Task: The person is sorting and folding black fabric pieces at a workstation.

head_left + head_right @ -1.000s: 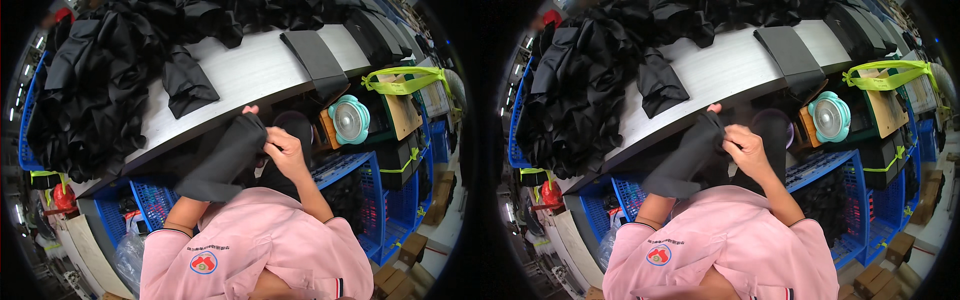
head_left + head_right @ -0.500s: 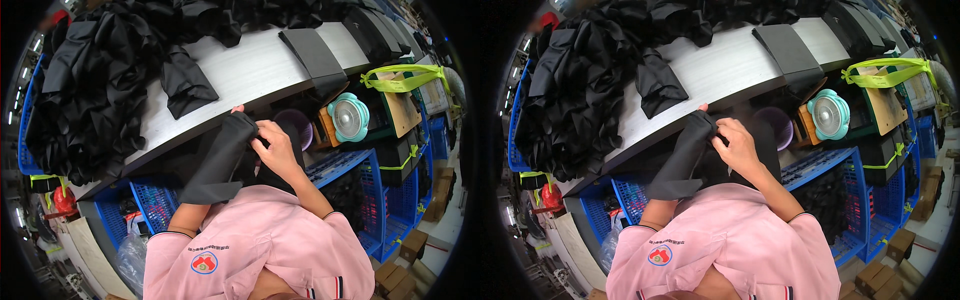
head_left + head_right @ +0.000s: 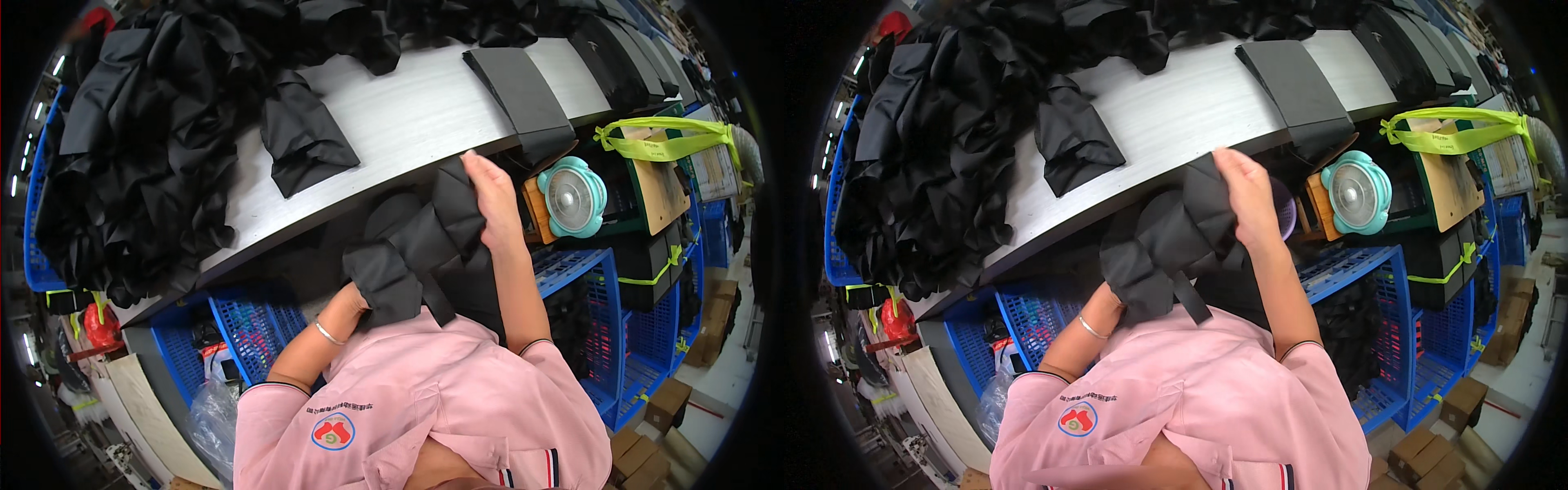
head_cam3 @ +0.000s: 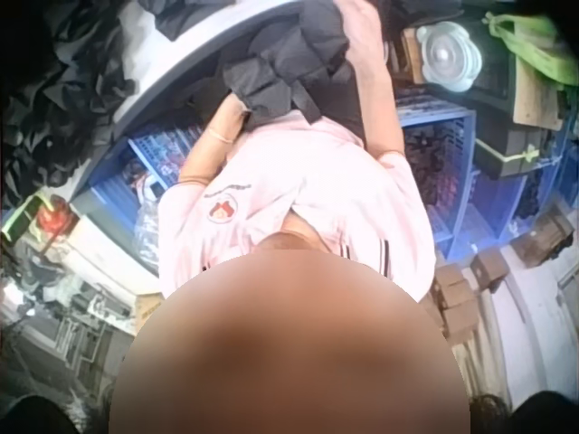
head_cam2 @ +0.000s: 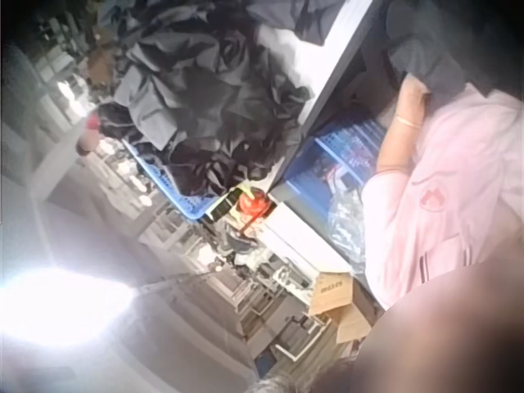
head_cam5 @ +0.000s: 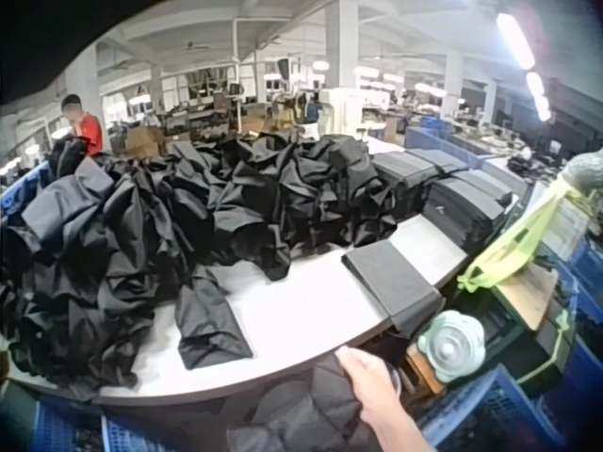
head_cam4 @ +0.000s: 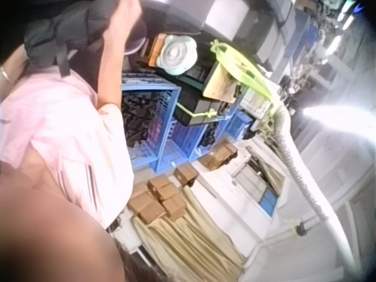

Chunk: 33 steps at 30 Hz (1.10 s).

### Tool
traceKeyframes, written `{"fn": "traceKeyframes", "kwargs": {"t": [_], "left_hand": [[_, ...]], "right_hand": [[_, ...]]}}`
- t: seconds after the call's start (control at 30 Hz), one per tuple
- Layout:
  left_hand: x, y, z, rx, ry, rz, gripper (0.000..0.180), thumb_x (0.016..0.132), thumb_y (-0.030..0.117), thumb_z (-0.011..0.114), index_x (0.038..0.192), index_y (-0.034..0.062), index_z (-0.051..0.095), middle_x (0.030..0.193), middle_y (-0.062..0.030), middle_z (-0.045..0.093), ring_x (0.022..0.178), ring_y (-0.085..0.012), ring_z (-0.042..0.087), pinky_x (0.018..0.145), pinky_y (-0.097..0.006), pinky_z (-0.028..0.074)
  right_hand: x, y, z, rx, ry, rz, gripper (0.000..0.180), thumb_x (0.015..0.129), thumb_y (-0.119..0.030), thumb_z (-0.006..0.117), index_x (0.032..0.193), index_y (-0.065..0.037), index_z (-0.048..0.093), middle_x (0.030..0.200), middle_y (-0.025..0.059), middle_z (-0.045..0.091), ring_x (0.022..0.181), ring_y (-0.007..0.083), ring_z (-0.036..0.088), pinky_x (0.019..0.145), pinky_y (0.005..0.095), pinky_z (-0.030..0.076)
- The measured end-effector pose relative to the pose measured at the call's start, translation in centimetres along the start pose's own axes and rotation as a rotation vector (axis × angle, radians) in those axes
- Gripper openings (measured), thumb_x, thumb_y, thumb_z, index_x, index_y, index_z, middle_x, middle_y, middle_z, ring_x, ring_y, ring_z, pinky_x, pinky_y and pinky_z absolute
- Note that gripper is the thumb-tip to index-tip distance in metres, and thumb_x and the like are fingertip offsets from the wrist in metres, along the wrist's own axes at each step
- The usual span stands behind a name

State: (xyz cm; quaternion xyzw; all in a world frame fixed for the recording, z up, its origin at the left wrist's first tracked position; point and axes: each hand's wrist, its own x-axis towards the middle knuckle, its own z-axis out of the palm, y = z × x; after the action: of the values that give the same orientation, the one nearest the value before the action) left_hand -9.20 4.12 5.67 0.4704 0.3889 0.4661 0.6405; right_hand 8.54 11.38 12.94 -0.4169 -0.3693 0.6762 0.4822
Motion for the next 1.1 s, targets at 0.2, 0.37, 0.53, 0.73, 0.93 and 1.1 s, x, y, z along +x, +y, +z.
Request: {"fn": "traceKeyframes", "kwargs": {"t": [0.2,0.37,0.53,0.73,0.93,1.1], "left_hand": [[1.5,-3.6,-3.1,0.042,0.058,-0.015,0.048,0.102,0.016,0.055,0.146,0.0024,0.045,0.144,-0.0087,0.053,0.121,-0.0171,0.055,0.107,-0.031,0.042],[-0.6,-6.7,-5.3,0.082,0.072,-0.045,0.047,0.102,0.018,0.055,0.146,0.0034,0.046,0.145,-0.008,0.052,0.124,-0.018,0.053,0.108,-0.033,0.042],[-2.5,-8.9,-8.1,0.128,0.07,-0.082,0.046,0.102,0.02,0.055,0.145,0.0044,0.047,0.145,-0.0073,0.052,0.127,-0.0189,0.051,0.11,-0.034,0.041],[-0.6,-7.8,-12.3,-0.309,0.168,-0.14,0.043,0.102,0.022,0.053,0.141,0.0027,0.052,0.141,-0.0102,0.055,0.126,-0.0222,0.055,0.108,-0.035,0.044],[3.6,2.4,-5.5,0.011,0.267,-0.289,0.043,0.104,0.02,0.048,0.141,-0.0028,0.05,0.134,-0.0117,0.06,0.118,-0.0196,0.061,0.101,-0.03,0.047],[2.3,2.6,-4.6,-0.003,0.372,-0.016,0.032,0.097,0.005,0.064,0.128,-0.0042,0.061,0.111,-0.009,0.069,0.099,-0.0109,0.066,0.089,-0.026,0.054]], "right_hand": [[-3.4,0.1,-0.3,-0.517,0.163,-0.479,0.033,0.094,-0.009,0.065,0.124,0.002,0.059,0.115,0.013,0.066,0.103,0.0208,0.065,0.092,0.0317,0.05],[-4.5,0.9,0.7,-0.957,0.149,-0.76,0.042,0.084,-0.009,0.075,0.122,0.002,0.062,0.126,0.0184,0.06,0.113,0.0342,0.061,0.098,0.0401,0.048],[-3.6,0.7,-0.5,-0.665,-0.024,-0.358,0.021,0.084,-0.006,0.072,0.1,0.006,0.067,0.116,0.0148,0.065,0.107,0.0308,0.064,0.1,0.0386,0.046],[-1.3,-1.5,-3.6,-0.321,-0.354,-0.361,0.013,0.082,-0.004,0.067,0.09,0.006,0.068,0.116,0.0077,0.062,0.119,0.0215,0.053,0.115,0.0399,0.03],[9.0,-3.0,-4.4,-0.419,-0.05,-0.505,0.033,0.095,-0.019,0.064,0.12,0.003,0.064,0.132,0.0064,0.057,0.117,0.0192,0.056,0.103,0.0279,0.038],[10.0,-1.3,-3.3,-0.816,0.426,-0.851,0.02,0.098,-0.013,0.062,0.111,0.001,0.065,0.122,0.0112,0.064,0.112,0.021,0.062,0.095,0.0287,0.046]]}}
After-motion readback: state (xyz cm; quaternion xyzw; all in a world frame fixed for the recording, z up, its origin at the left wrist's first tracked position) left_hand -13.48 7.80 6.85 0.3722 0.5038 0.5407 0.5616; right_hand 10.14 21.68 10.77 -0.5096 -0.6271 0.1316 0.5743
